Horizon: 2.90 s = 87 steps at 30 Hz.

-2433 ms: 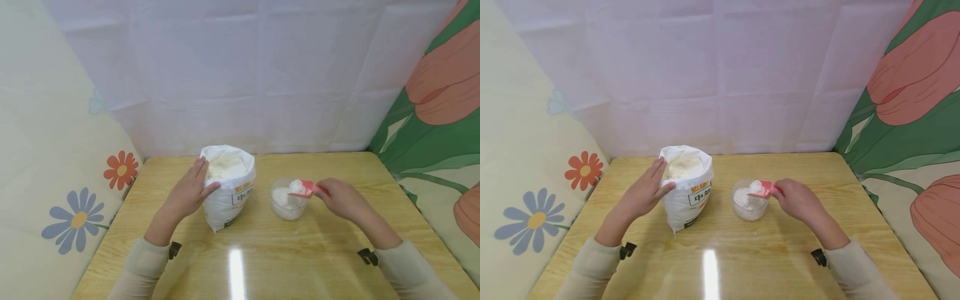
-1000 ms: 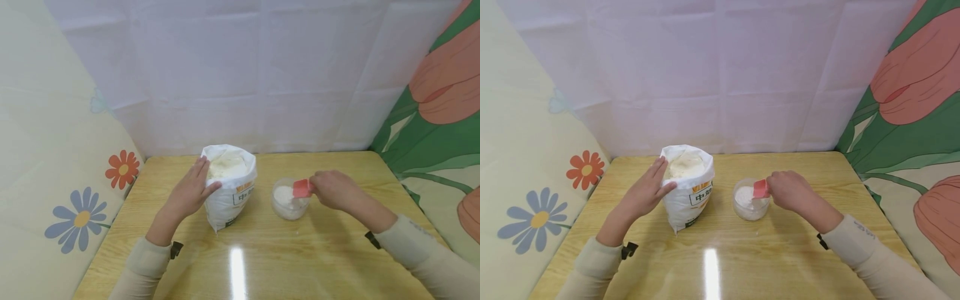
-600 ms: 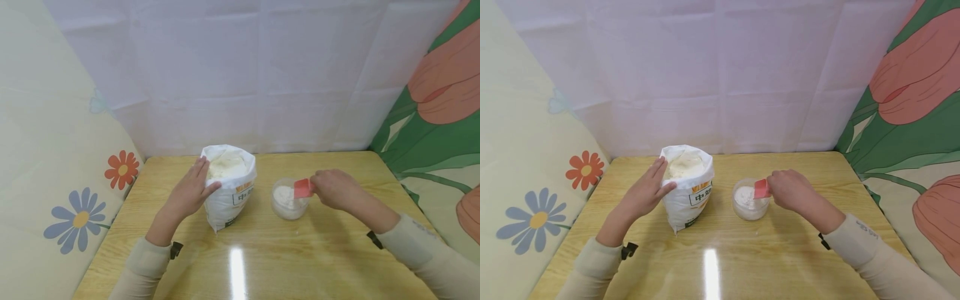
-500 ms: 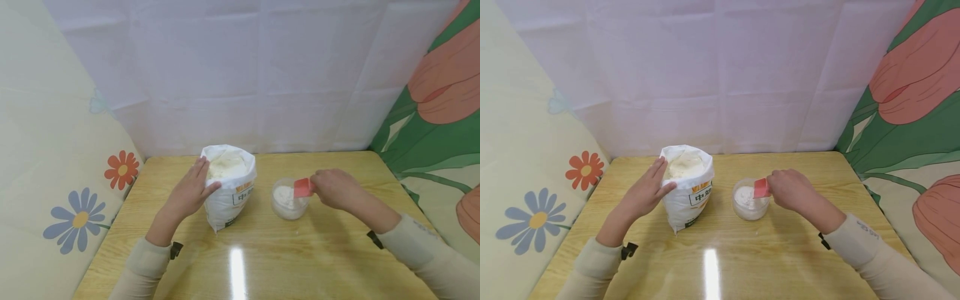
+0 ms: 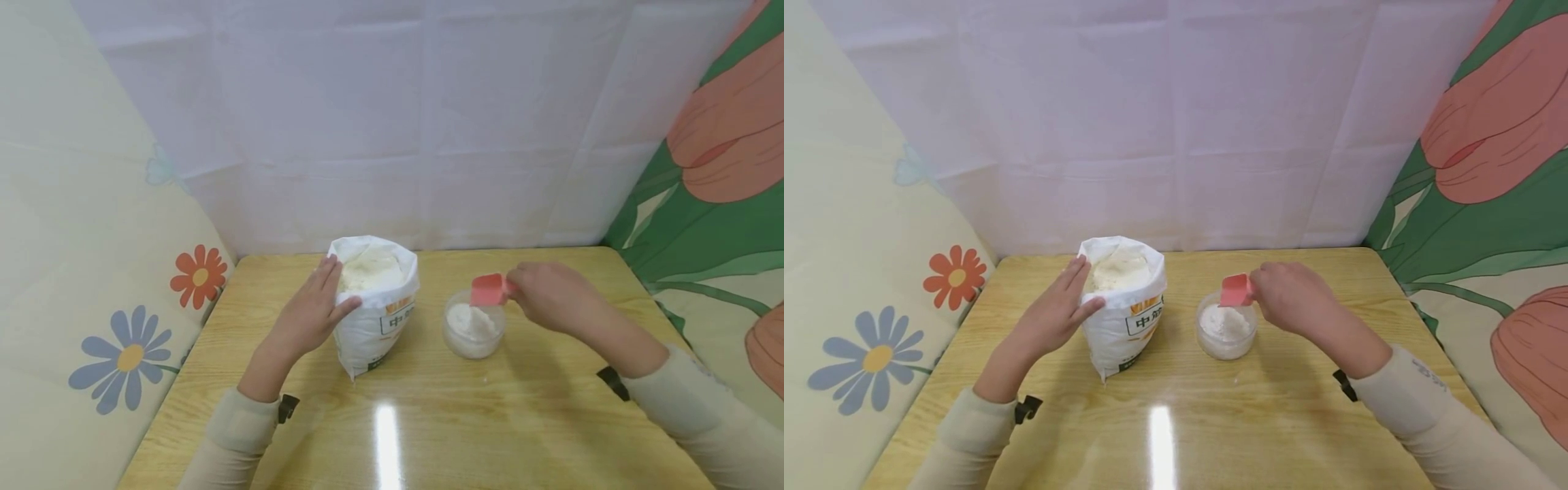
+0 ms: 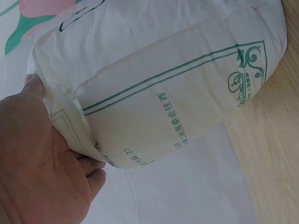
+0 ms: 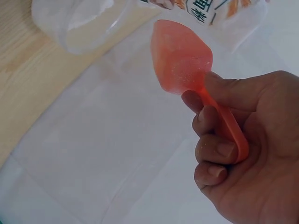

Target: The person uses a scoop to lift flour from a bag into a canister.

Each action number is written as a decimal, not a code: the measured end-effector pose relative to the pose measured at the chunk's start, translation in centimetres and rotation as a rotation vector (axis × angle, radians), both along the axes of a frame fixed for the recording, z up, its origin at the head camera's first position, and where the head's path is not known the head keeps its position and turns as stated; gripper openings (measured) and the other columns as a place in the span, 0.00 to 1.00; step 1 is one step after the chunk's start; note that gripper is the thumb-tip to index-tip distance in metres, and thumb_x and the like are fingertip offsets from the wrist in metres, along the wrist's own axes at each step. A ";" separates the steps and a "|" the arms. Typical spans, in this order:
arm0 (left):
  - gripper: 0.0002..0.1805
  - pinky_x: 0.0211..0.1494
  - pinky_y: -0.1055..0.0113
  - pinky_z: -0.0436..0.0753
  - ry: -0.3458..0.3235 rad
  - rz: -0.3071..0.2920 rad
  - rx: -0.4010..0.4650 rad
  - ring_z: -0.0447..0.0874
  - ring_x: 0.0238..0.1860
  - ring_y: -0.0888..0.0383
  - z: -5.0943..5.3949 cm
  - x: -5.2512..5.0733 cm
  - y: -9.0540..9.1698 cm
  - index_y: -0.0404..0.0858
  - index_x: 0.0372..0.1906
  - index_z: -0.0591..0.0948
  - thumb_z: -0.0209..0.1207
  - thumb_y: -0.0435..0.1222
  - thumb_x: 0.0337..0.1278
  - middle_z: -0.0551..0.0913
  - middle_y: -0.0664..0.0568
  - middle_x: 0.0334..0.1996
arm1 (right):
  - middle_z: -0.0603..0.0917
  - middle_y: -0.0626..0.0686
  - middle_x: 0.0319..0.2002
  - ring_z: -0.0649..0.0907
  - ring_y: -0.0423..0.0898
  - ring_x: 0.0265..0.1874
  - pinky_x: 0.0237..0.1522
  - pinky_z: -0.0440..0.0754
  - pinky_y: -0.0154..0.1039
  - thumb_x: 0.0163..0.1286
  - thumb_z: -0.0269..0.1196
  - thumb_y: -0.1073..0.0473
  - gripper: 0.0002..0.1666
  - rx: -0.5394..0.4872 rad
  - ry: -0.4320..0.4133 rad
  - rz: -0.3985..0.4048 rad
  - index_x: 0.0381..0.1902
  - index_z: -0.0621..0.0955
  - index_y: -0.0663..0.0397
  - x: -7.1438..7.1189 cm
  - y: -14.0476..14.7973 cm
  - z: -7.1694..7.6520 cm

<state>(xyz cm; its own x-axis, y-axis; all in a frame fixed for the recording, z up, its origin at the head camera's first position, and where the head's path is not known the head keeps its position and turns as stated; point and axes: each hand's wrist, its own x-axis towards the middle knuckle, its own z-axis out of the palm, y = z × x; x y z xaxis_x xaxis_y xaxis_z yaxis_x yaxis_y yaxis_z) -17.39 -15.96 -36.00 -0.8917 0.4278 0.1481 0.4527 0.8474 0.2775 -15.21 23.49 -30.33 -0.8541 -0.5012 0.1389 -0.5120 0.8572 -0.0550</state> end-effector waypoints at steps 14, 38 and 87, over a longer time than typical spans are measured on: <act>0.48 0.81 0.47 0.50 0.012 -0.006 0.002 0.41 0.81 0.40 -0.1 0.1 -0.1 0.24 0.78 0.48 0.43 0.60 0.77 0.44 0.33 0.80 | 0.77 0.47 0.24 0.74 0.45 0.23 0.29 0.78 0.45 0.74 0.63 0.55 0.11 -0.113 0.048 0.036 0.32 0.81 0.53 0.0 -1.4 2.9; 0.48 0.81 0.46 0.51 0.007 -0.008 0.004 0.42 0.81 0.40 0.1 0.2 0.0 0.25 0.79 0.48 0.44 0.60 0.76 0.45 0.34 0.80 | 0.86 0.53 0.37 0.83 0.50 0.35 0.43 0.84 0.50 0.75 0.62 0.55 0.13 -0.173 0.037 0.090 0.46 0.85 0.59 -0.9 -6.0 5.4; 0.50 0.80 0.46 0.55 0.026 -0.011 -0.070 0.45 0.80 0.39 -0.6 0.0 -0.1 0.24 0.78 0.52 0.44 0.63 0.74 0.48 0.34 0.80 | 0.82 0.47 0.29 0.79 0.46 0.31 0.37 0.81 0.39 0.73 0.62 0.56 0.07 0.266 -0.272 0.176 0.35 0.84 0.50 -7.0 -17.3 2.7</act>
<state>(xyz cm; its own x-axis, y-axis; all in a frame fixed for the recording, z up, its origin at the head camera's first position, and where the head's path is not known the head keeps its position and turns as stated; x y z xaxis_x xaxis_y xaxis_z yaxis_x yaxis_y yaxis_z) -17.37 -16.02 -36.59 -0.8833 0.4474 0.1404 0.4680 0.8593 0.2063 -22.19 6.17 -27.66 -0.7396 -0.6310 -0.2342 -0.6496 0.7602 0.0032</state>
